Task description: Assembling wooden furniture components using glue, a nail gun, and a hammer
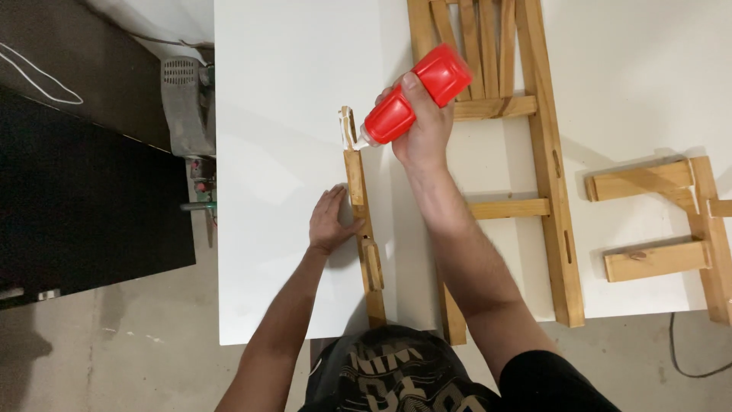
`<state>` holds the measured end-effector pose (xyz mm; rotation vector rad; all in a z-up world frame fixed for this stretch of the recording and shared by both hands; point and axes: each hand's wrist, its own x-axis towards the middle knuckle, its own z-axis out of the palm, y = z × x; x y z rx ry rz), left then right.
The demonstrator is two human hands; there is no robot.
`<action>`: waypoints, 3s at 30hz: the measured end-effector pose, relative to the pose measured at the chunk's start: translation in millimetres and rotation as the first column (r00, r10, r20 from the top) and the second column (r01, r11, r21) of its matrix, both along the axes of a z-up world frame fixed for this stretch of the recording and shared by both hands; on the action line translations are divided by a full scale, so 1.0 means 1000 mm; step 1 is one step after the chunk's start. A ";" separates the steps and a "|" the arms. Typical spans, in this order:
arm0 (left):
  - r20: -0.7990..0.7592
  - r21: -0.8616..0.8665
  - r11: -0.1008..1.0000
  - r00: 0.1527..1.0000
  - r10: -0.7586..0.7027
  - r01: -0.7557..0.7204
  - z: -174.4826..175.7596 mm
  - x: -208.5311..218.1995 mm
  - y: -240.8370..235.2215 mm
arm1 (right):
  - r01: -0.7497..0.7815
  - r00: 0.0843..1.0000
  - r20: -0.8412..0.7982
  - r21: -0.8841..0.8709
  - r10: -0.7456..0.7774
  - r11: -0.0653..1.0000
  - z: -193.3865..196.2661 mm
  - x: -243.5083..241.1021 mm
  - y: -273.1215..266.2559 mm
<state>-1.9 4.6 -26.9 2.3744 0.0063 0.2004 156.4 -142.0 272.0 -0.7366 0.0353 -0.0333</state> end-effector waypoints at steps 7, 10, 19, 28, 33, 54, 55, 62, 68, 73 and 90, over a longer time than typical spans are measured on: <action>0.080 0.002 1.000 0.997 0.012 -0.012 -0.004 -0.001 -0.001 | 0.016 1.000 -0.027 0.008 -0.016 1.000 0.004 0.020 0.007; 0.116 0.003 1.000 0.993 0.014 -0.014 -0.005 -0.001 0.000 | 0.032 0.999 -0.036 -0.001 -0.032 0.999 0.004 0.032 0.012; 0.126 0.028 0.999 0.992 0.012 -0.016 -0.007 -0.001 0.000 | 0.053 0.999 0.006 -0.036 -0.052 0.998 -0.005 0.043 0.018; 0.081 0.022 1.000 0.997 -0.017 0.015 -0.005 0.000 0.001 | 0.004 0.999 0.039 -0.050 -0.002 0.999 -0.010 0.009 0.000; 0.073 0.013 0.999 0.997 -0.030 0.029 -0.010 0.003 0.002 | -0.041 0.979 0.195 -0.112 0.062 0.993 -0.010 -0.022 -0.011; -0.152 0.079 0.997 0.988 0.024 -0.012 0.005 0.005 -0.003 | 0.108 0.951 0.310 -0.280 -0.016 0.954 -0.022 -0.059 -0.012; -0.142 0.072 0.997 0.990 0.022 -0.012 0.009 0.004 -0.003 | 0.107 0.950 0.312 -0.262 -0.020 0.959 -0.019 -0.059 -0.010; -0.095 -0.030 0.999 0.994 -0.046 0.043 0.013 0.005 0.000 | 0.092 0.949 0.315 -0.281 0.001 0.955 0.006 -0.027 -0.002; 0.001 -0.040 0.999 1.000 -0.016 0.016 0.002 0.003 -0.001 | 0.094 0.961 0.276 -0.270 -0.017 0.958 0.007 -0.026 -0.008; -0.005 -0.014 0.999 1.000 -0.029 0.029 0.011 0.004 -0.002 | 0.076 0.955 0.295 -0.291 0.014 0.954 0.005 -0.025 -0.001; -0.059 0.087 0.996 0.998 0.025 -0.020 -0.008 0.008 -0.003 | 0.093 0.892 0.450 -0.290 0.050 0.953 0.002 -0.097 -0.044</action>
